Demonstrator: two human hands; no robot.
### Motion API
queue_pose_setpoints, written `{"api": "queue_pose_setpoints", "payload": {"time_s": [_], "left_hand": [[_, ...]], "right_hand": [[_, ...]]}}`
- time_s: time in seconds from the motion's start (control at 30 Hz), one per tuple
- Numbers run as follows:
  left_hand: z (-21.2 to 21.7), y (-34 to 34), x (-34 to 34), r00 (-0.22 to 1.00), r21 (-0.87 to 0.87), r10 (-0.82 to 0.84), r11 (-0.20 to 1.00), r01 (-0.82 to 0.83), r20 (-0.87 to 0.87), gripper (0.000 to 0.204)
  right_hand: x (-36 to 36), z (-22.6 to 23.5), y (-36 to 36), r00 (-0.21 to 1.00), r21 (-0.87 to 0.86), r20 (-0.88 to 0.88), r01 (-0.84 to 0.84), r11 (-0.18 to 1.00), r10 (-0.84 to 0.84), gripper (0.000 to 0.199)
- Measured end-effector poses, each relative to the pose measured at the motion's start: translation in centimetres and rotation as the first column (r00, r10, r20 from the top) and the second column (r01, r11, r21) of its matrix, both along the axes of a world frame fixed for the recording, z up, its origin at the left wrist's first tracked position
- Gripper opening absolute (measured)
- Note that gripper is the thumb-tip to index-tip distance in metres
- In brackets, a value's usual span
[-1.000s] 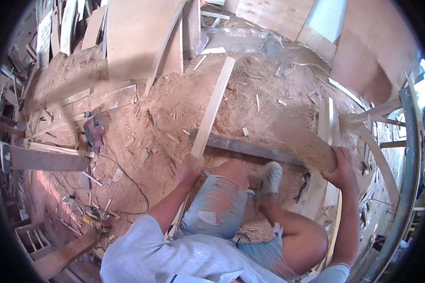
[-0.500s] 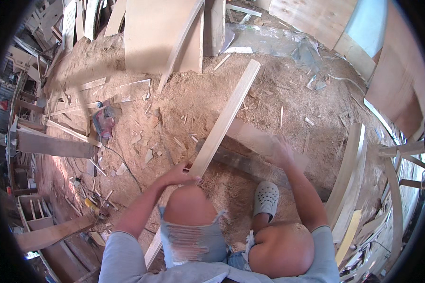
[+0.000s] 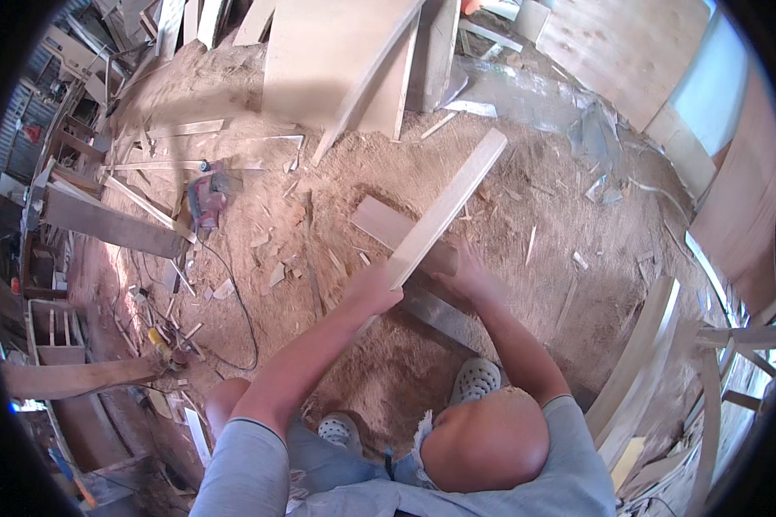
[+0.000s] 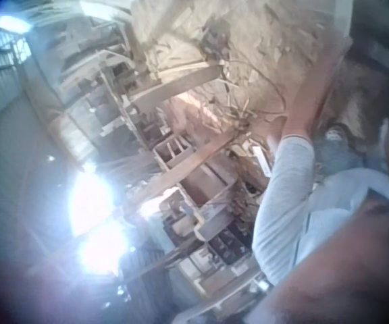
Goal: The person assembles a wooden frame by hammering nails into wooden pieces using a hatchet and fitting wooden boards together by hand.
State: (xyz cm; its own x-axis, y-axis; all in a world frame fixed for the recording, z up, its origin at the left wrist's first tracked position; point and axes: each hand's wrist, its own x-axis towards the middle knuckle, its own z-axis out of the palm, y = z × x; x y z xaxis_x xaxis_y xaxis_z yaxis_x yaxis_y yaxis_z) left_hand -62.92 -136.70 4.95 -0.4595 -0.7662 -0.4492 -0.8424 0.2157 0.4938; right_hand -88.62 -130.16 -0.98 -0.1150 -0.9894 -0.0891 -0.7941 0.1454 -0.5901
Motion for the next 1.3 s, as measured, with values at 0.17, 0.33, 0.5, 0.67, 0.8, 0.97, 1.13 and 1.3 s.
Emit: {"api": "queue_pose_setpoints", "payload": {"time_s": [0.17, 0.33, 0.5, 0.67, 0.8, 0.97, 1.13, 1.3], "left_hand": [[-0.3, 0.1, 1.0, 0.994, -0.117, 0.095, 0.989, -0.089, 0.047, 0.07], [-0.2, -0.8, 1.6, 0.989, -0.116, 0.141, 0.984, -0.135, 0.043, 0.078], [0.1, -0.2, 1.7, 0.985, -0.203, 0.154, 0.97, -0.135, 0.08, 0.071], [0.8, 0.1, 1.7, 0.982, -0.184, 0.154, 0.974, -0.131, 0.113, 0.073], [0.5, 0.9, 1.6, 0.966, -0.219, 0.211, 0.96, -0.176, 0.148, 0.072], [-0.6, 1.7, 1.5, 0.966, -0.301, 0.245, 0.93, -0.211, 0.081, 0.063], [-0.8, 1.5, 1.5, 0.964, -0.272, 0.237, 0.941, -0.199, 0.117, 0.058], [-1.2, 1.7, 1.6, 0.967, -0.337, 0.251, 0.914, -0.225, 0.033, 0.063]], "right_hand": [[-1.1, 0.7, 2.0, 0.992, -0.014, -0.116, -0.048, 0.999, 0.046, 0.102], [-1.5, -1.8, 1.5, 0.987, 0.038, -0.125, -0.094, 0.995, 0.099, 0.099], [1.8, -4.9, -3.9, 0.966, -0.032, -0.241, -0.108, 0.994, 0.097, 0.094], [3.0, -4.6, -3.1, 0.978, 0.165, -0.195, -0.037, 0.986, 0.07, 0.096], [2.5, -3.1, -1.0, 0.983, 0.079, -0.174, -0.048, 0.996, 0.062, 0.09], [1.3, 1.3, -4.7, 0.997, -0.336, -0.063, -0.067, 0.939, 0.048, 0.056], [2.9, 6.8, -18.5, 0.985, -0.496, 0.111, -0.061, 0.866, 0.133, 0.021], [9.9, 5.8, -34.2, 0.973, -0.153, -0.002, -0.226, 0.962, 0.229, 0.043]]}}
